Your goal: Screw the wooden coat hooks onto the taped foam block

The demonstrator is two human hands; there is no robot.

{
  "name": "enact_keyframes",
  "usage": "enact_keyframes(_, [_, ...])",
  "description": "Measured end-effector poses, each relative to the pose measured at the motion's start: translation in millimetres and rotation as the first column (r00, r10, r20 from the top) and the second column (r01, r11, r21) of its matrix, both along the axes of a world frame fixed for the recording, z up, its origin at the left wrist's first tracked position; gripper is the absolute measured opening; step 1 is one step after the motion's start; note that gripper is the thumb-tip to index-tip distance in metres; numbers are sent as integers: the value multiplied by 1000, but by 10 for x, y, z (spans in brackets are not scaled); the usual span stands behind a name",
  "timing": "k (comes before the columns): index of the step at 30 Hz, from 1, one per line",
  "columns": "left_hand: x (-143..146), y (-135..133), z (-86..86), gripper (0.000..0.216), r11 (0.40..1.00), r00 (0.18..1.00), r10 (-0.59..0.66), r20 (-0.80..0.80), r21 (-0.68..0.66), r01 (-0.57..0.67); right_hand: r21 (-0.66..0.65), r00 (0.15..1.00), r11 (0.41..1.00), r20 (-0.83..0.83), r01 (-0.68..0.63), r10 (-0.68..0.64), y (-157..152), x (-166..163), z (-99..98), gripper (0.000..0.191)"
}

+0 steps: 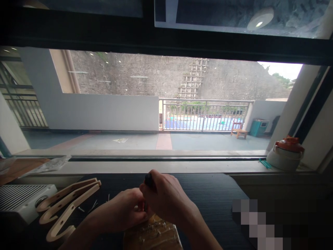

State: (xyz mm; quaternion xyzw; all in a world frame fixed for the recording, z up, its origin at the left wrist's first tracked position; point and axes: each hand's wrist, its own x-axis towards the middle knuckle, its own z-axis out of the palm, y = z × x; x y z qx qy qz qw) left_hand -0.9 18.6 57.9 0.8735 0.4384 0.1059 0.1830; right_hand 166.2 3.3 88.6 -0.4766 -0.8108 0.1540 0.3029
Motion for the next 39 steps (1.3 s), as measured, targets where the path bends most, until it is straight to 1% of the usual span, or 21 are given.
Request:
enact_keyframes(5, [-5,2,6,11,1000,1000,17,-4,-20,-17,5,1000,1000,-6,-3,3,-1,18,16,15])
enact_keyframes(11, [-19,17,-28,11,1000,1000,13,15,-1,-13,27,1000,1000,-4,6,-6,5,18,27,15])
enact_keyframes(17, [-22,19,-25,11,1000,1000,19,16,-2,-19,24,1000,1000,-10,-5,6,6,6,28,15])
enact_keyframes(20, [-26,34,-31,11,1000,1000,5,13,-5,-5,9,1000,1000,-14,-19,19,-4,21,23,13])
enact_keyframes(23, [-20,45,-27,9,999,1000,-27,10,-25,27,-14,999,999,21,-39,40,-4,53,36,12])
enact_keyframes(26, [-9,37,-5,8,999,999,-37,18,-10,37,-71,986,989,101,-129,135,11,82,100,12])
enact_keyframes(28, [-6,28,12,9,999,999,-36,28,-9,36,-107,965,973,149,-203,217,19,92,173,12])
enact_keyframes(29, [-7,24,18,10,999,999,-33,30,-16,34,-108,957,969,165,-222,237,20,96,214,13])
enact_keyframes(32, [-14,24,16,12,999,999,-24,21,-45,25,-64,958,976,191,-207,215,5,97,321,15])
enact_keyframes(34, [-20,28,1,12,999,1000,-22,13,-45,23,-51,958,978,194,-203,209,-14,88,358,16])
enact_keyframes(39, [-37,35,-41,16,998,998,-50,36,-23,51,-60,957,976,195,-209,216,-47,26,339,16])
